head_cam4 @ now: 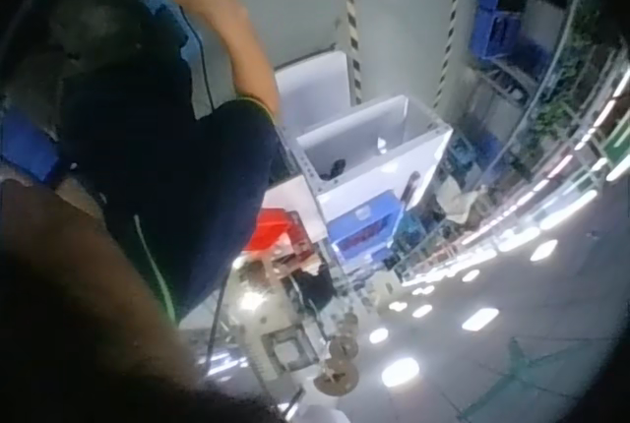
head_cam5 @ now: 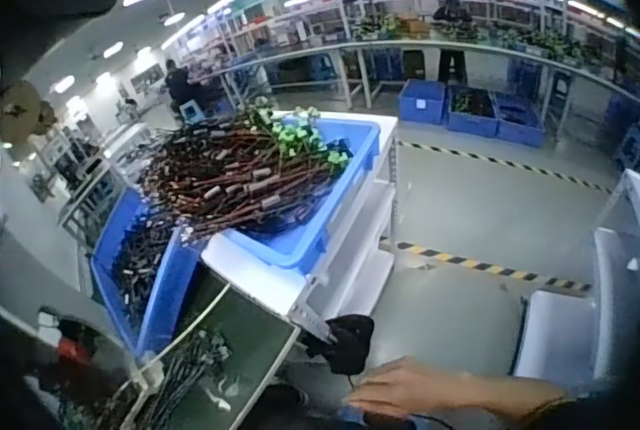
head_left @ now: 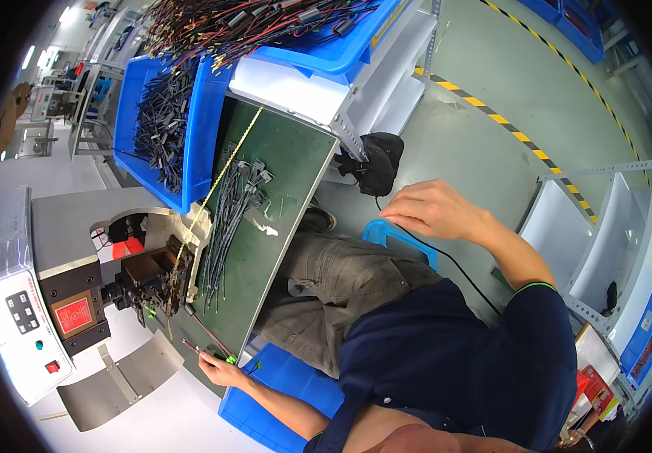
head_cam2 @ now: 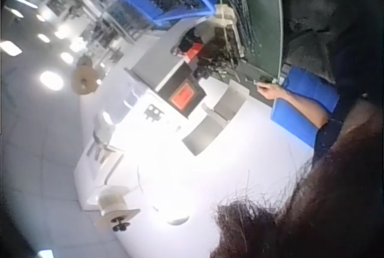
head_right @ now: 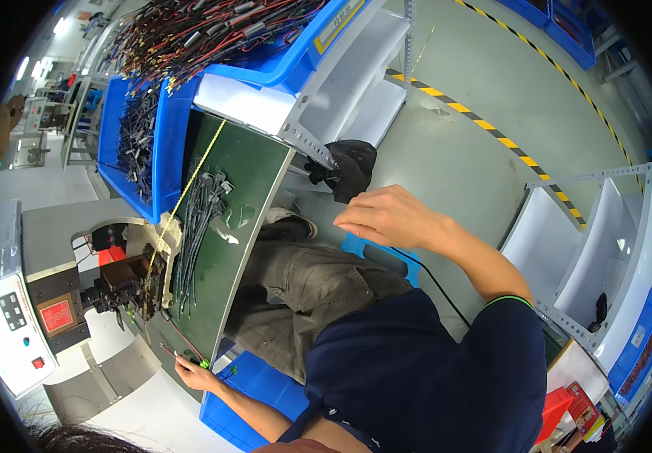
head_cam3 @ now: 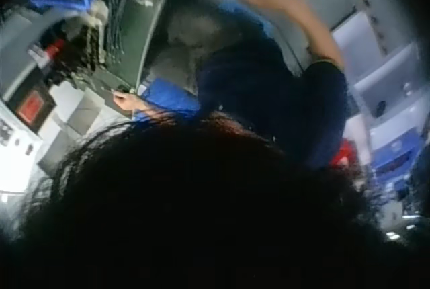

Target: The person attaches wire ends and components by hand, crimps terminals onto wires using a crimping machine, and lifts a bundle of wire harnesses from a bin.

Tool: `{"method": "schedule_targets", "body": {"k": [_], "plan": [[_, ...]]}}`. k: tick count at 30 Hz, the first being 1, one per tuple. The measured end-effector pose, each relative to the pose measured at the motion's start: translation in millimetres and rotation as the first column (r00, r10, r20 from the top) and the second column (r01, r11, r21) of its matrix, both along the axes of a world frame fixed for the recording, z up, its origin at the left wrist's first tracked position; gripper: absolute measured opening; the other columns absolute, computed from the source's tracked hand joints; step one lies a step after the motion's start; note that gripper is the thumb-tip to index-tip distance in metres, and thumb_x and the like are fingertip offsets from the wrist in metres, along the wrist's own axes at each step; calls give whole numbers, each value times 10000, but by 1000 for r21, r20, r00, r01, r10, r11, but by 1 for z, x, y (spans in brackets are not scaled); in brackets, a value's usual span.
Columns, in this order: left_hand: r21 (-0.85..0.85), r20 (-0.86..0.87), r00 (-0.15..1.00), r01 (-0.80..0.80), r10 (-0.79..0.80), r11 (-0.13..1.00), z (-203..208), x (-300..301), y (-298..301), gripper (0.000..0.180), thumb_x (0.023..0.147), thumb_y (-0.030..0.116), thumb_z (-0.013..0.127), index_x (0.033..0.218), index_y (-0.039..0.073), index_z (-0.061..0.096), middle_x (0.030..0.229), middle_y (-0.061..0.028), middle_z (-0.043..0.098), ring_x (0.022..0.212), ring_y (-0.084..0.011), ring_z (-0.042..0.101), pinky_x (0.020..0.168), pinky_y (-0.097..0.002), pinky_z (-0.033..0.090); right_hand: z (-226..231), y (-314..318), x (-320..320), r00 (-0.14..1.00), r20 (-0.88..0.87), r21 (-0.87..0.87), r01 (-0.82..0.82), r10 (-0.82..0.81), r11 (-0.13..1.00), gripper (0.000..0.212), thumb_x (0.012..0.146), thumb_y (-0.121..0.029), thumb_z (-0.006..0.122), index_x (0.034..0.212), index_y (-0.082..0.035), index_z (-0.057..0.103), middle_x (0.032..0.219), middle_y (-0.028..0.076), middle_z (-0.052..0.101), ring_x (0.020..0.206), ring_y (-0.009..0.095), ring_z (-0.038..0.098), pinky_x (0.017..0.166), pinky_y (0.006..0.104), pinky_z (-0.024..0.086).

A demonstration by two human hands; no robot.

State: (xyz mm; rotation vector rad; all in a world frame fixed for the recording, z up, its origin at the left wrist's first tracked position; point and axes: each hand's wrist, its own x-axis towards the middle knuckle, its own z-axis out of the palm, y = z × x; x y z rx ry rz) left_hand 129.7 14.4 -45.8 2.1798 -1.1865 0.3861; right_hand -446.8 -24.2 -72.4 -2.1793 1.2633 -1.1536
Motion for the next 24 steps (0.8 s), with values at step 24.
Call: {"method": "schedule_targets", "body": {"k": [24], "plan": [[-97, -482, 866, 100, -135, 990, 84, -52, 87, 181, 1039, 138, 542, 1139, -5, 587, 676, -22, 573, 609, -81, 520, 565, -237, 415, 71, -77, 170, 914, 24, -226, -389, 404, 893, 76, 850, -95, 705, 901, -41, 689, 888, 68, 671, 820, 248, 662, 673, 354, 547]]}}
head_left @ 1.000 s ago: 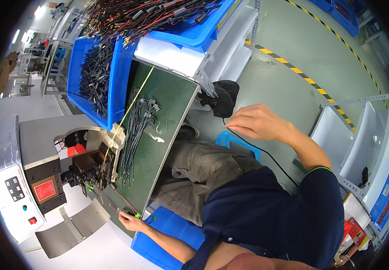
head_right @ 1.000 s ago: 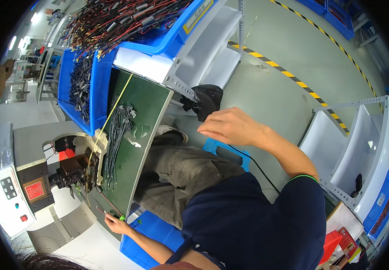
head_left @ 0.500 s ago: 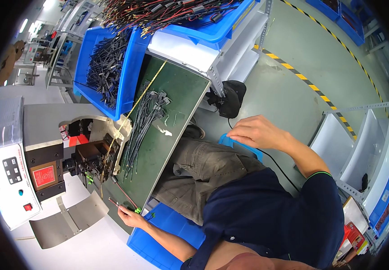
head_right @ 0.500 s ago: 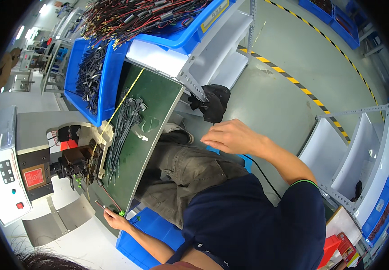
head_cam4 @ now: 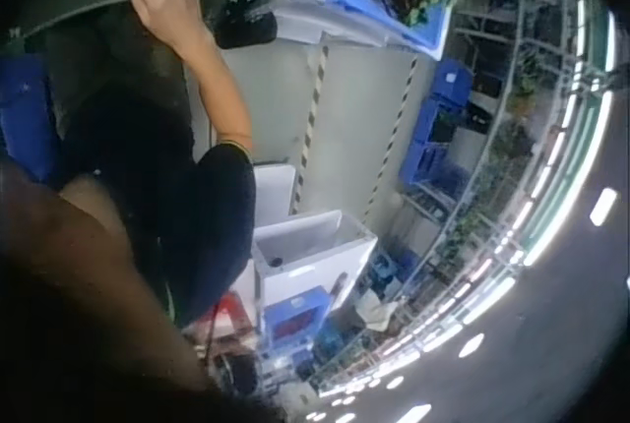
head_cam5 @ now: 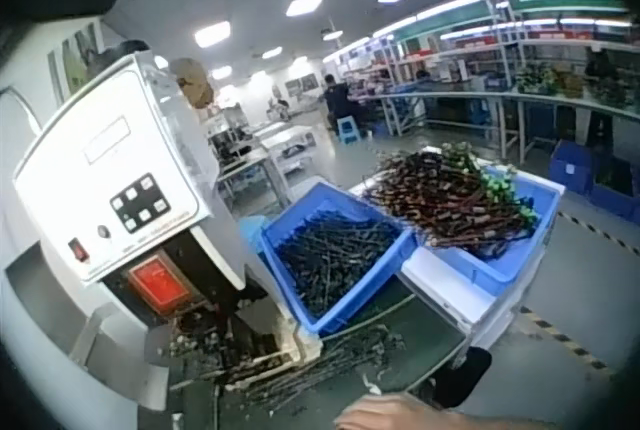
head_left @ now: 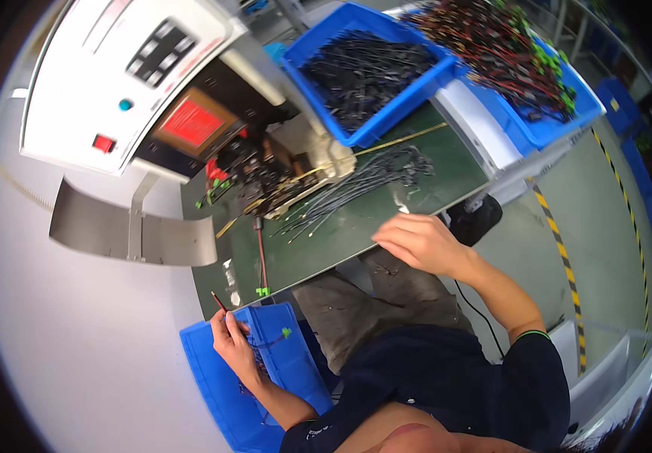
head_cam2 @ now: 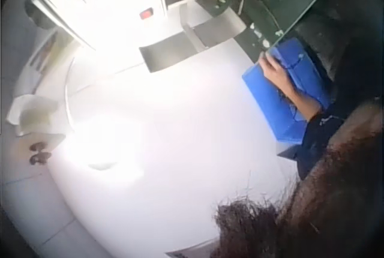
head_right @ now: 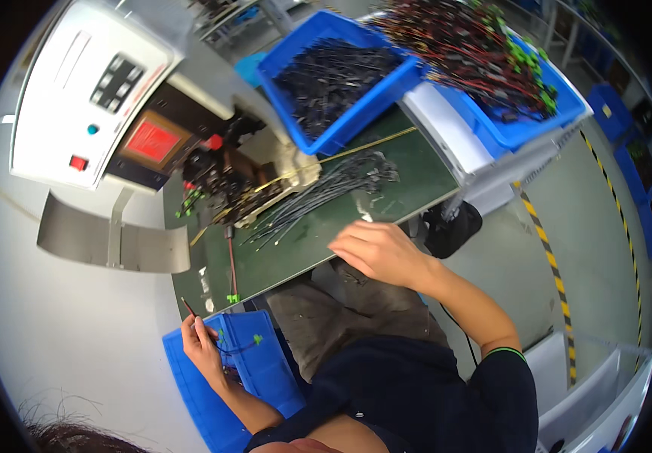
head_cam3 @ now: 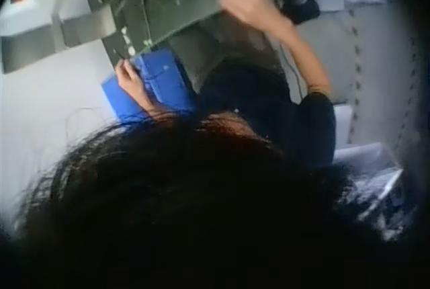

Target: The person attaches wire ends and components by hand, crimps terminals onto wires using a crimping machine, and lifts a bundle of wire harnesses from a bin.

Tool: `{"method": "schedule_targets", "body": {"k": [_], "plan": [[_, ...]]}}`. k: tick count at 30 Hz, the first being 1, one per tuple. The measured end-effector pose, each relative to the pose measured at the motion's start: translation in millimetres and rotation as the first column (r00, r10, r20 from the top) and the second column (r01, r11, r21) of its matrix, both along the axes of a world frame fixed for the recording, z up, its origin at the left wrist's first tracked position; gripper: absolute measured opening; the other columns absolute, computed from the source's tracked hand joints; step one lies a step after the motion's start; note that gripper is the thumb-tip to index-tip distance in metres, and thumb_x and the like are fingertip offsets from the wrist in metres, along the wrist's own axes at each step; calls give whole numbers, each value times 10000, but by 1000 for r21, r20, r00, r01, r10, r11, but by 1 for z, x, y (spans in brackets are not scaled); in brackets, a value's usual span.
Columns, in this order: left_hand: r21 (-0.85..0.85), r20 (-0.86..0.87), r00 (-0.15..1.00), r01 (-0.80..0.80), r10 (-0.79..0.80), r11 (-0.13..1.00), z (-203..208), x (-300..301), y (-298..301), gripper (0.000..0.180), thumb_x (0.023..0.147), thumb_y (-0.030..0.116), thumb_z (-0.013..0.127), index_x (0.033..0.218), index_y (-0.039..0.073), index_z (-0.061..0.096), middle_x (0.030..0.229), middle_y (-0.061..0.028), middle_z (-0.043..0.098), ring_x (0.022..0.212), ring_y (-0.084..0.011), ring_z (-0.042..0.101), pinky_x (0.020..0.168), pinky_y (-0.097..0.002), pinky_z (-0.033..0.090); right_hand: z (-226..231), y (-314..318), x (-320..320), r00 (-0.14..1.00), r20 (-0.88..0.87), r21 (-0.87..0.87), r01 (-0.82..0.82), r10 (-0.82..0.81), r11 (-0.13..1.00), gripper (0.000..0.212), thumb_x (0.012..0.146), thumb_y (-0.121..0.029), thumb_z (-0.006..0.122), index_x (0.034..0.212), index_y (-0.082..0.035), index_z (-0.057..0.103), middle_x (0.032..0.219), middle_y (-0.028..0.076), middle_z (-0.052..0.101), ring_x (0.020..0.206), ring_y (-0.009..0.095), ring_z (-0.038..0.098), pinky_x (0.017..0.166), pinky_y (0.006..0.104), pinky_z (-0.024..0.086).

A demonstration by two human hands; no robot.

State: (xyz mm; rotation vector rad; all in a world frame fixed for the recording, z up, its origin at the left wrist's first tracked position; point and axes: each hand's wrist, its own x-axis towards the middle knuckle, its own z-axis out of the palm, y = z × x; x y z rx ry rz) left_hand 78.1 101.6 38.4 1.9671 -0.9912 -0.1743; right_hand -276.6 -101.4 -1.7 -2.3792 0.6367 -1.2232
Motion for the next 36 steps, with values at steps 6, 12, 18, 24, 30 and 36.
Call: {"method": "schedule_targets", "body": {"k": [6, 12, 18, 24, 30, 36], "plan": [[-163, -289, 929, 191, -232, 968, 40, -42, 49, 68, 999, 6, 525, 1052, -25, 554, 801, -130, 686, 722, -152, 645, 648, -257, 495, -2, -69, 80, 900, -371, -412, 63, -231, 909, 53, 750, -97, 633, 776, -53, 645, 844, 63, 612, 890, 230, 626, 693, 340, 536], [-202, 73, 895, 446, -441, 872, 34, -56, 19, 168, 773, -142, 658, 920, -60, 656, 916, -112, 651, 884, -199, 627, 779, -298, 516, 9, -80, 81, 893, -440, -302, -42, -100, 952, 73, 758, -113, 644, 815, -71, 656, 840, 48, 599, 891, 236, 611, 724, 375, 552], [-361, -233, 844, 386, -483, 849, 3, -61, -58, 140, 826, -115, 686, 943, -44, 659, 967, -76, 623, 835, -124, 593, 723, -227, 476, 44, -89, 61, 955, -291, -196, -121, 61, 973, 126, 823, -57, 700, 945, -45, 670, 920, 83, 663, 885, 281, 656, 704, 382, 556], [-446, -483, 667, 371, -568, 815, -12, -56, -103, 119, 918, -91, 633, 1026, -44, 644, 1032, -42, 585, 776, -44, 561, 636, -181, 467, 89, -97, 21, 999, 43, 264, -27, 16, 964, 126, 929, 19, 631, 1049, 49, 655, 895, 93, 697, 745, 133, 690, 607, 268, 533], [-404, -547, 650, 346, -527, 846, -14, -52, -114, 106, 917, -83, 643, 998, -17, 649, 1022, -26, 616, 776, -32, 545, 655, -185, 454, 122, -110, -11, 923, 383, 347, -97, -46, 933, 112, 1004, -28, 559, 1096, 28, 588, 895, 90, 686, 741, 111, 643, 614, 210, 472], [-382, -599, 628, 320, -496, 867, -7, -54, -117, 115, 911, -69, 662, 1008, -8, 660, 980, -5, 647, 779, -28, 541, 671, -185, 438, 124, -119, -15, 930, 340, 480, -42, -142, 876, 132, 1011, -64, 552, 1110, 18, 586, 892, 106, 679, 724, 124, 639, 604, 230, 476]]}}
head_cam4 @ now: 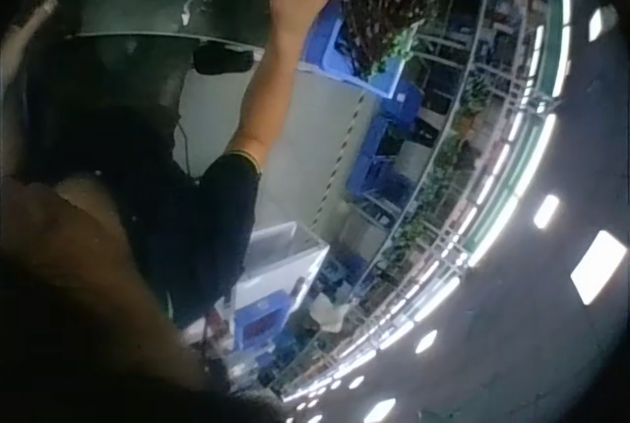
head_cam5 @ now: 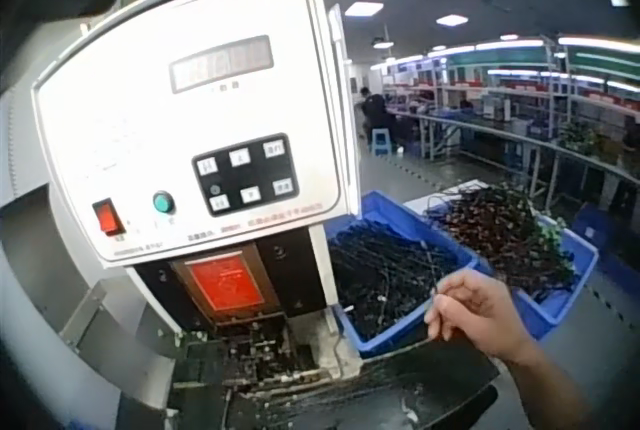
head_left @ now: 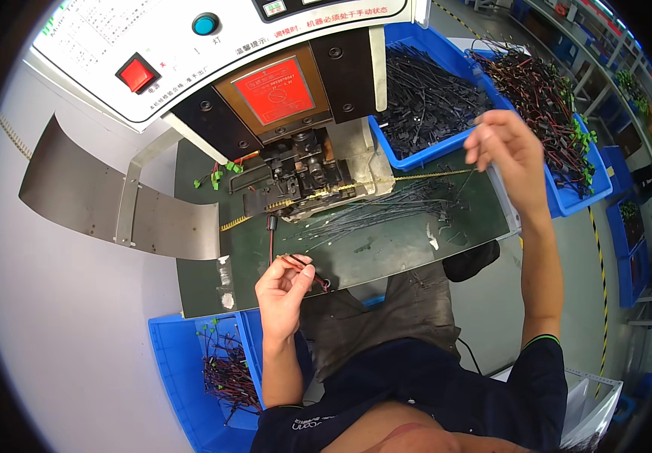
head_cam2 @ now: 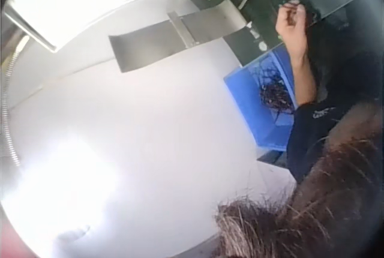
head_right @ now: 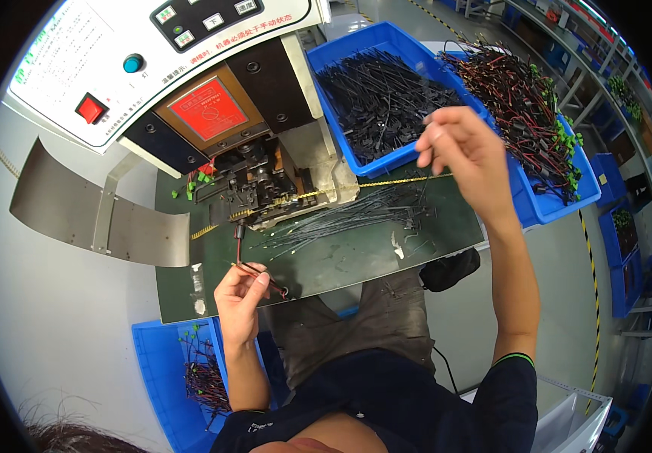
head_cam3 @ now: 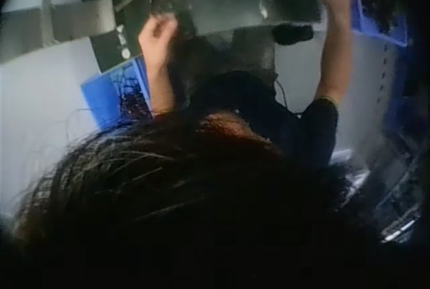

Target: The person attaches wire ends and components by hand, crimps terminals onto wires using a crimping machine, and lifts a bundle of wire harnesses from a bin.

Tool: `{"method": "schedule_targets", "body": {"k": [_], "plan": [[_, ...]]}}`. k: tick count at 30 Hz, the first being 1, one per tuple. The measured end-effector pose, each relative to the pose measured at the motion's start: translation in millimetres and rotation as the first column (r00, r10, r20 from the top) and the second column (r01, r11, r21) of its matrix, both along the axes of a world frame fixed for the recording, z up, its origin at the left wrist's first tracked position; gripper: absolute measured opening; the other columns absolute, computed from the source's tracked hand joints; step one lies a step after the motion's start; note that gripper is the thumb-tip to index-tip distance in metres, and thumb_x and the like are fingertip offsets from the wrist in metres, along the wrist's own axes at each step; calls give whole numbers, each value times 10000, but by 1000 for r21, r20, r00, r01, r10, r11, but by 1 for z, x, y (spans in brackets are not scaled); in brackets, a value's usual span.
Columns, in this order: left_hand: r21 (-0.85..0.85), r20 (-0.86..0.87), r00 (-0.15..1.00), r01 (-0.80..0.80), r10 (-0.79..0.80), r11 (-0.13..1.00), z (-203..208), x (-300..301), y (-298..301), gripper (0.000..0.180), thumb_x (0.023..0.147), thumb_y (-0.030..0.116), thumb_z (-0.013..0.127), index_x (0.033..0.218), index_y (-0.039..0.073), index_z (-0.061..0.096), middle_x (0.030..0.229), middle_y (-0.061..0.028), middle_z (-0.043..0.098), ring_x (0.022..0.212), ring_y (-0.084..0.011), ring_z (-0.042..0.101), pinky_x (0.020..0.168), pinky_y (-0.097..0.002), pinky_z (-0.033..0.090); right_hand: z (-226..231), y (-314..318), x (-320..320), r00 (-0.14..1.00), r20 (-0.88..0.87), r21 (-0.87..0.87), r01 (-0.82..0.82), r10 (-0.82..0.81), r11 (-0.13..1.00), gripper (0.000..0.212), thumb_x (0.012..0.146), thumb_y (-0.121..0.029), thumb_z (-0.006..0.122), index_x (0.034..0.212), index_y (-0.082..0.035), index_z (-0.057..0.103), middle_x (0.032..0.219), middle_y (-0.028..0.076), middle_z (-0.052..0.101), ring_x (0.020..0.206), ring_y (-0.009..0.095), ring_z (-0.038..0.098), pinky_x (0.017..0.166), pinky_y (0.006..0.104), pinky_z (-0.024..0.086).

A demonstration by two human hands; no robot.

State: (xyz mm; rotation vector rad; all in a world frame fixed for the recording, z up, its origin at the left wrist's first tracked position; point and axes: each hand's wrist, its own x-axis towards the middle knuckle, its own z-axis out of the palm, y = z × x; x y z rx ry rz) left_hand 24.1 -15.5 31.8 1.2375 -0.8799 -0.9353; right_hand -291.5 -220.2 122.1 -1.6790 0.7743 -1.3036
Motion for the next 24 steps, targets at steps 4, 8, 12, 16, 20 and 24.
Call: {"method": "schedule_targets", "body": {"k": [4, 8, 12, 16, 20, 24], "plan": [[28, -101, 994, 43, -40, 999, 4, 1, 0, 109, 922, -39, 664, 1024, -2, 668, 910, 14, 637, 765, -28, 536, 664, -182, 417, 2, -3, -3, 995, 96, 43, 18, -22, 999, 135, 1009, -92, 568, 1100, 8, 579, 861, 93, 681, 713, 125, 655, 595, 215, 487], [11, -92, 996, -4, 5, 1000, -2, -4, -1, 121, 922, -31, 667, 1041, -8, 672, 871, 20, 621, 736, -25, 520, 652, -178, 398, -9, -8, -3, 995, 83, 194, 47, -64, 980, 124, 1020, -147, 561, 1069, -35, 576, 820, 79, 655, 659, 125, 637, 551, 220, 487], [52, -119, 993, -7, 13, 999, 1, -5, 2, 105, 917, -27, 675, 1022, -24, 682, 840, 18, 613, 699, -35, 519, 618, -182, 399, -8, -3, -6, 995, 98, 306, 4, -35, 952, 150, 1014, -160, 576, 1092, -31, 576, 798, 83, 656, 621, 124, 638, 506, 228, 484], [-26, -110, 993, 30, -33, 999, 1, -1, 3, 63, 923, -49, 646, 970, -75, 681, 872, -64, 609, 608, -76, 533, 536, -218, 409, 5, 14, -3, 963, 256, 330, -163, 78, 930, 162, 1013, -165, 583, 1105, -32, 574, 771, 82, 635, 532, 107, 594, 421, 203, 410], [-61, -160, 986, 34, -43, 998, 4, -13, -3, 90, 955, -15, 612, 955, -82, 672, 912, -112, 603, 527, -124, 551, 455, -219, 401, -5, 67, 16, 976, 180, 417, -188, 121, 889, 103, 999, -126, 585, 1026, -26, 580, 741, 59, 606, 445, 71, 538, 362, 182, 337], [-56, -152, 988, 21, -30, 998, 2, -25, -6, 128, 950, -18, 628, 1069, -60, 649, 901, -93, 621, 537, -121, 575, 457, -214, 404, -62, 107, 61, 926, 89, 359, -372, 366, 856, 95, 942, 29, 622, 1033, 40, 650, 924, 55, 616, 702, 86, 646, 593, 219, 494]]}}
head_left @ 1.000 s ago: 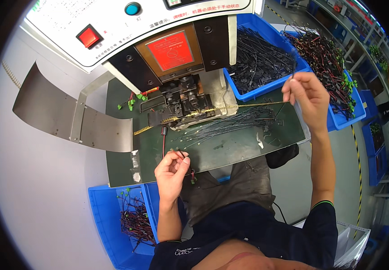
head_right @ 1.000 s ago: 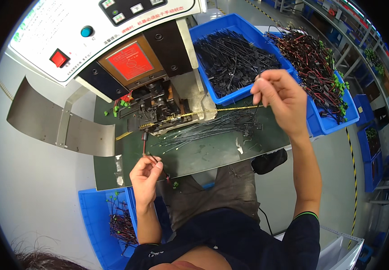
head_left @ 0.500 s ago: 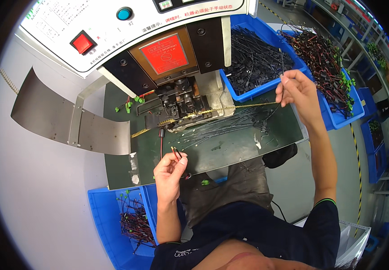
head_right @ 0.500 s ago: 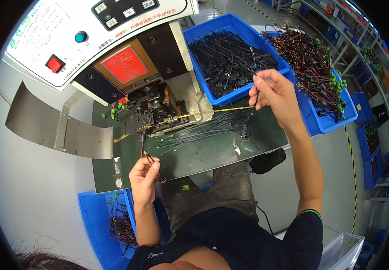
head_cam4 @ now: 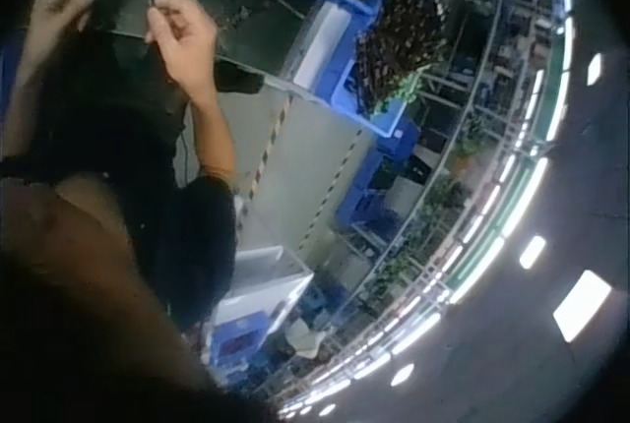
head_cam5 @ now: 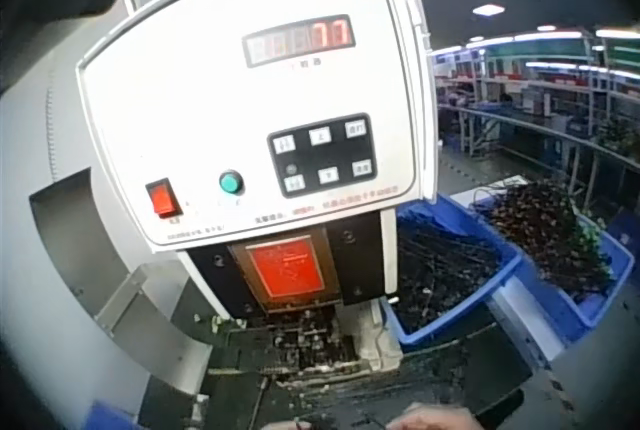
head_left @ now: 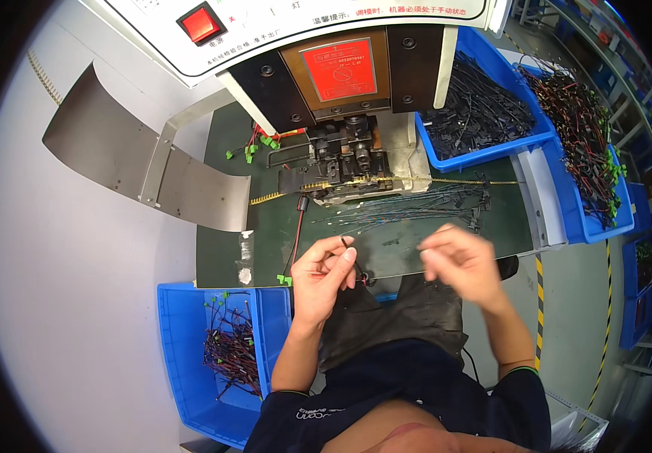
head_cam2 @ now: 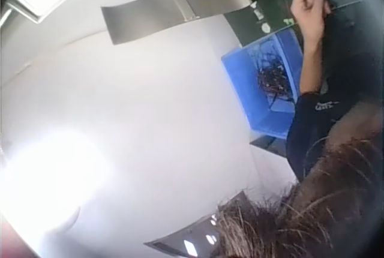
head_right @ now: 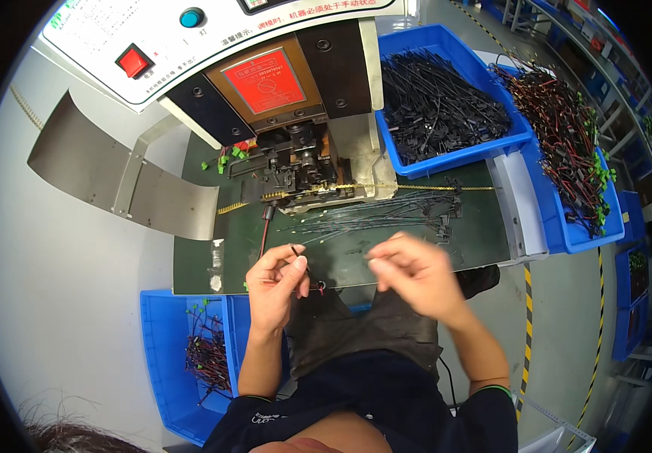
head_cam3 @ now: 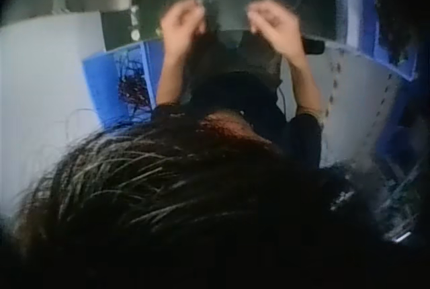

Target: The person attaches wire ends and components by hand, crimps terminals onto wires using a crimping machine, and lifts a bundle of wire harnesses from a bin.

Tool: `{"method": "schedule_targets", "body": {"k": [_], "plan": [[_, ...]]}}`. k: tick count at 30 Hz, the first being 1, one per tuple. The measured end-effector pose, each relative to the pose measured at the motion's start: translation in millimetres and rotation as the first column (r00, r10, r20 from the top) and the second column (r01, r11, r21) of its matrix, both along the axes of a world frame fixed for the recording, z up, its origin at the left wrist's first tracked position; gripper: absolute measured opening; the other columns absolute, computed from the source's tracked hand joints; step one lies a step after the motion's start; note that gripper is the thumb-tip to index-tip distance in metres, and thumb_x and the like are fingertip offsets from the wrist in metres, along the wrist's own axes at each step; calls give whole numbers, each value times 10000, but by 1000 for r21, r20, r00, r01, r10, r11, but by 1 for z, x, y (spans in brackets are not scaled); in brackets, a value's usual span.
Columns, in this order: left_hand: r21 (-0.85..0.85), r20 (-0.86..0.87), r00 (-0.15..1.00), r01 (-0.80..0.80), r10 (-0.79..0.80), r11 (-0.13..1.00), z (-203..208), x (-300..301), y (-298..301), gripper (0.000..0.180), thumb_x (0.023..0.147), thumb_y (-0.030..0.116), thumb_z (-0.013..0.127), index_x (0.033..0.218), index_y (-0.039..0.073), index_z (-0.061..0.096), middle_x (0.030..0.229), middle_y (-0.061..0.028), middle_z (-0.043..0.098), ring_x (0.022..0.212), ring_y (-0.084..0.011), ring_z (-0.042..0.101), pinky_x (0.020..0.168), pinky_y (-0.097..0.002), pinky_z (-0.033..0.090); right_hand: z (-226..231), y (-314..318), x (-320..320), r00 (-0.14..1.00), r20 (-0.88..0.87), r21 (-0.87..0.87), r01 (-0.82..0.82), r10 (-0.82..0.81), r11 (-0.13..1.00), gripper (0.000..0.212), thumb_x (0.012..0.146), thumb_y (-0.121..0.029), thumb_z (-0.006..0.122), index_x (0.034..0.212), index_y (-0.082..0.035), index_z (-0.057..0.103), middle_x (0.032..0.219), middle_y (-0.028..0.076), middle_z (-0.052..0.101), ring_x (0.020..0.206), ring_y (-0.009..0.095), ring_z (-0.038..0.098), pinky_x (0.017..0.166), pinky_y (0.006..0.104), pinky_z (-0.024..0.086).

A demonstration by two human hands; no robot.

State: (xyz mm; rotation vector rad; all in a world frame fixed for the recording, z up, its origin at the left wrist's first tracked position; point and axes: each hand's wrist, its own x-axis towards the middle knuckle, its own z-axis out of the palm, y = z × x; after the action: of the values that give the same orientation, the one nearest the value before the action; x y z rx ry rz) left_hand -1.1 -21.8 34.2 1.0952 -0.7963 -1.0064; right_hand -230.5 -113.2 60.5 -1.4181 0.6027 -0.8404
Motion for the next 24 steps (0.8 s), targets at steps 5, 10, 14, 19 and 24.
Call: {"method": "schedule_targets", "body": {"k": [5, 10, 14, 19, 24], "plan": [[-12, -78, 997, 6, -7, 1000, -2, -2, 1, 102, 1004, 61, 590, 1057, -22, 616, 847, -78, 654, 574, -106, 600, 484, -206, 414, -51, 25, 52, 996, 91, 104, -24, 14, 994, 134, 941, -1, 659, 1066, 47, 659, 910, 28, 605, 724, 67, 625, 597, 203, 493], [-35, 27, 1000, -4, 5, 999, -16, -2, 3, 152, 1015, 77, 576, 1063, -42, 657, 871, -81, 641, 619, -102, 596, 520, -216, 434, -65, 27, 73, 997, 76, -9, -8, 9, 1000, 83, 929, -6, 680, 1004, 31, 681, 891, 33, 606, 709, 60, 609, 571, 203, 470], [-91, 164, 983, -64, 79, 994, -15, -5, 0, 152, 975, 21, 619, 1077, -55, 701, 947, -79, 620, 674, -95, 594, 544, -215, 453, -64, 23, 77, 995, 96, -66, -6, 12, 998, 48, 913, -9, 699, 952, 18, 693, 895, 42, 616, 678, 57, 589, 543, 204, 449], [-84, 66, 996, -57, 63, 995, -21, -5, 1, 154, 894, -69, 684, 1042, -56, 726, 993, -89, 616, 692, -96, 596, 568, -210, 484, -60, 22, 79, 997, 78, -69, 22, -17, 997, 56, 916, -17, 699, 955, 22, 691, 883, 38, 632, 661, 57, 588, 531, 208, 447], [-74, 59, 996, -59, 63, 996, -22, -3, -2, 111, 881, -108, 664, 984, -84, 698, 956, -121, 606, 656, -147, 615, 525, -242, 489, -62, 22, 81, 996, 80, -43, 45, -41, 998, 63, 927, -28, 692, 962, 24, 701, 855, 37, 650, 634, 54, 584, 527, 210, 446]]}}
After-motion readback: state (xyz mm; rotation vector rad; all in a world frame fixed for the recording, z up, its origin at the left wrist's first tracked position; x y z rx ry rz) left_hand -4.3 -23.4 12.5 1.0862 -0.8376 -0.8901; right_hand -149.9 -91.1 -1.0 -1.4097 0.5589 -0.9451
